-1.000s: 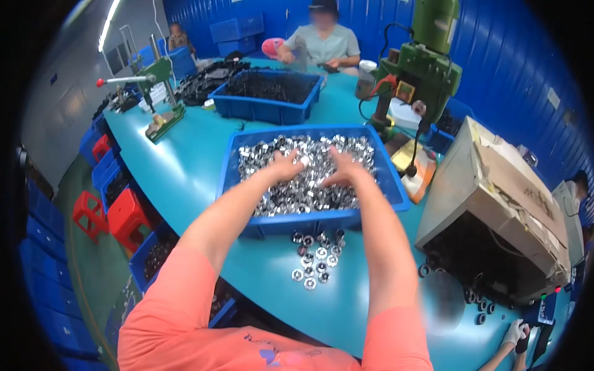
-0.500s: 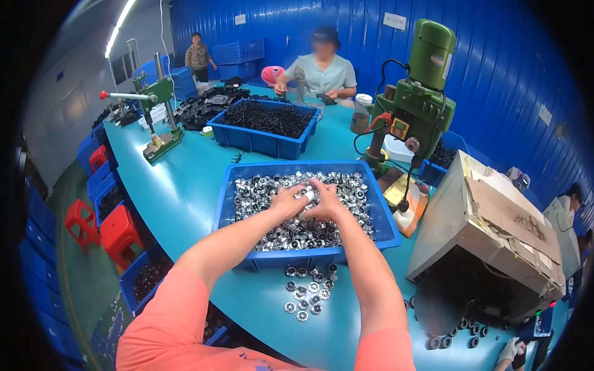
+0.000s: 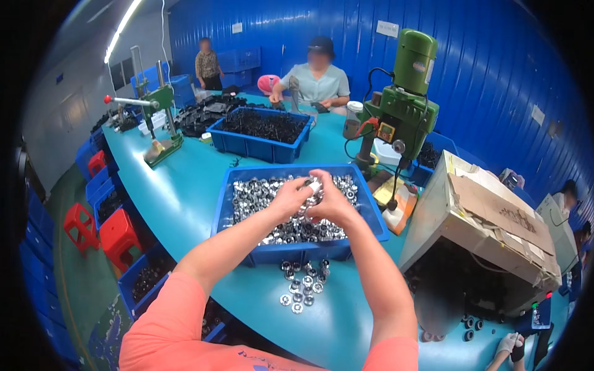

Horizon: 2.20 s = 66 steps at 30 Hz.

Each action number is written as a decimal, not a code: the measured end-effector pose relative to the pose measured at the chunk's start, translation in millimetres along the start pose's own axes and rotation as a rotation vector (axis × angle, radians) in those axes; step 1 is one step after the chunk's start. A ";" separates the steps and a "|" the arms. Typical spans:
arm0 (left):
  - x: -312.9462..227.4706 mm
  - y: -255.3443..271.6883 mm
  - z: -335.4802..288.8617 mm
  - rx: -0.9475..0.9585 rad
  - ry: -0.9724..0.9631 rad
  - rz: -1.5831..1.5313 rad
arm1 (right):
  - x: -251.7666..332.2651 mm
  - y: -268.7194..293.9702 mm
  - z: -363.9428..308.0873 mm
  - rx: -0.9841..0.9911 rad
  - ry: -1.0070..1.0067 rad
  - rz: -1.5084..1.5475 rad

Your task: The recorder is assembling small mechanical components by inserting white inserts into black rings at a factory workbench.

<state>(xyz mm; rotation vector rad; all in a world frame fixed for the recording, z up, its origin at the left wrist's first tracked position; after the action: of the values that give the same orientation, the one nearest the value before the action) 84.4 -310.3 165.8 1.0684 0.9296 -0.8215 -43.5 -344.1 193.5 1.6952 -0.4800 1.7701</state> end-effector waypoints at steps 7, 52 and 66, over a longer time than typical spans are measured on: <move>-85.8 -55.5 -78.9 -0.157 -0.249 0.172 | 55.5 16.8 -128.8 -0.137 0.090 -0.051; 16.2 -161.4 -174.1 0.006 -0.039 0.692 | -130.4 10.1 -250.5 -0.366 0.000 -0.688; 7.3 -140.4 -180.0 -0.116 -0.273 0.669 | -114.7 16.3 -259.5 -0.467 0.074 -0.765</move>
<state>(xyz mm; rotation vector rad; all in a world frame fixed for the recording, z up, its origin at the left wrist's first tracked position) -77.7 -178.1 74.0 1.0424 0.3404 -0.3358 -252.4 -208.5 56.5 1.2365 -0.1491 1.0532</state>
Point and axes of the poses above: each hand's wrist, its own z-axis towards the middle knuckle, its own y-axis out of the back of the hand, x = y × z, the point moved 6 cm from there along z, towards the middle knuckle, and after that the axes turned 9 degrees about z, right-handed, at the moved point
